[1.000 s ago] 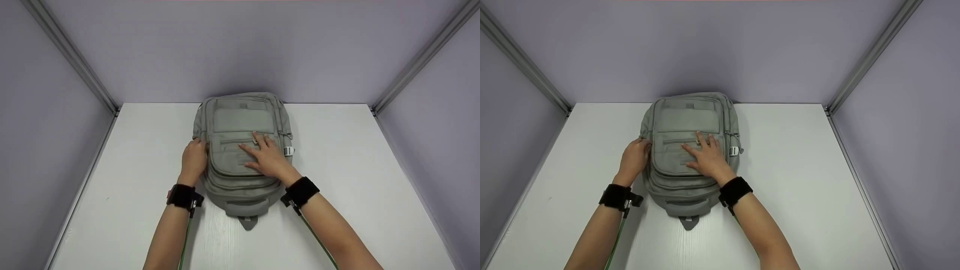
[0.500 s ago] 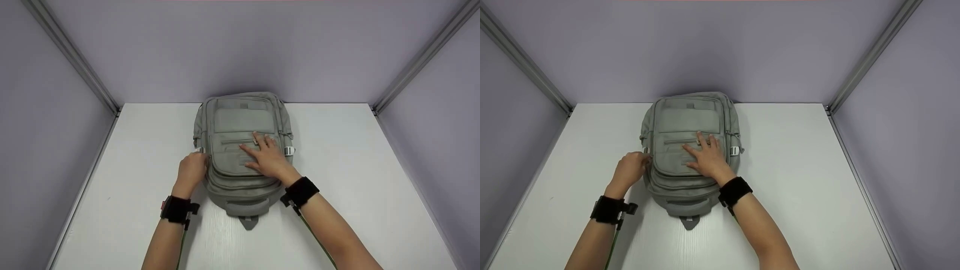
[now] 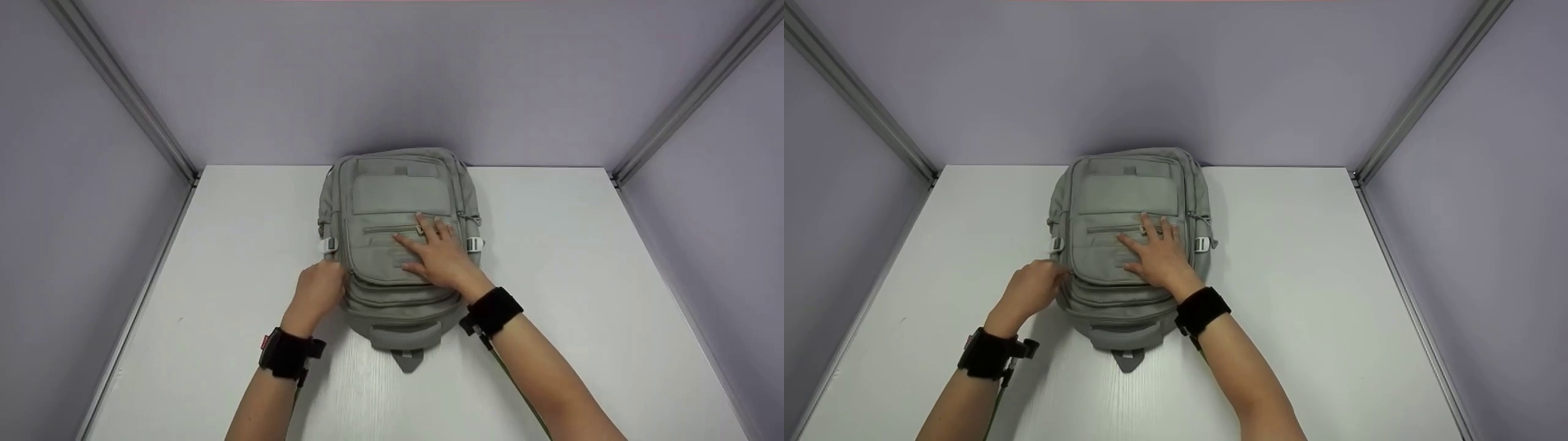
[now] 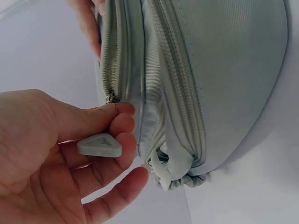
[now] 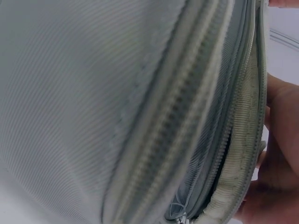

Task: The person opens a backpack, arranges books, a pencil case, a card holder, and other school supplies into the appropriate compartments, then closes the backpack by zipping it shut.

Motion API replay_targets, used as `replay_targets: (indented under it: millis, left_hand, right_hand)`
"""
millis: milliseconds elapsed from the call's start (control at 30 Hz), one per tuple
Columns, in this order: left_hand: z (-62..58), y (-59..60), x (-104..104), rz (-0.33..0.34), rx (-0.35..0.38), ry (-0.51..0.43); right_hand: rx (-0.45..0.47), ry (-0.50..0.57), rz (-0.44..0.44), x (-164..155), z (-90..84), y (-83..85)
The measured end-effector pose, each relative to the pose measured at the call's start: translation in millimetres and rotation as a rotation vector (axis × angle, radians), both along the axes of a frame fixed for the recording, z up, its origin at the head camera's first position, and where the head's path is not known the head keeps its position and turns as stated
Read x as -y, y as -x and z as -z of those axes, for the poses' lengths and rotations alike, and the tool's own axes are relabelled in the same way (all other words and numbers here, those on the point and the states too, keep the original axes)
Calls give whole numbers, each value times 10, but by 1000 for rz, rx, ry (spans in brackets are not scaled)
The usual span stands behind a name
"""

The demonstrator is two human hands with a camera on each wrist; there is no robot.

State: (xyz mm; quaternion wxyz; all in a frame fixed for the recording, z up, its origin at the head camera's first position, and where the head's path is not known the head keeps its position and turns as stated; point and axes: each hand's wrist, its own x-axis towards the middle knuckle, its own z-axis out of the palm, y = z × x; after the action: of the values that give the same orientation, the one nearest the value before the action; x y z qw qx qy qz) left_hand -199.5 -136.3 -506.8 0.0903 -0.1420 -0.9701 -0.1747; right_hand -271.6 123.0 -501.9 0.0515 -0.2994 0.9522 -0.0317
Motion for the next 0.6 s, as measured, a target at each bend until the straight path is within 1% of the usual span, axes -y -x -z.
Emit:
replay_targets:
  millis: [100,233,333,467,600]
  left_hand:
    - [-6,-14,-22,8,-5,21]
    - [-23,-36,-46,8,10,49]
    - [-44,-57,-65,14,29,52]
    - [-70,-87,-104,52,60,28]
    - [-89,-105,-145,102,117,-1]
  right_hand:
    - [1,6,0,-9,7,3]
    - [-1,3,-2,-12,14,4]
    - [-3,1,-1,-11,19,1]
    - [4,11,-7,-10,18,-9]
    - [8,26,-9,-10,18,-20]
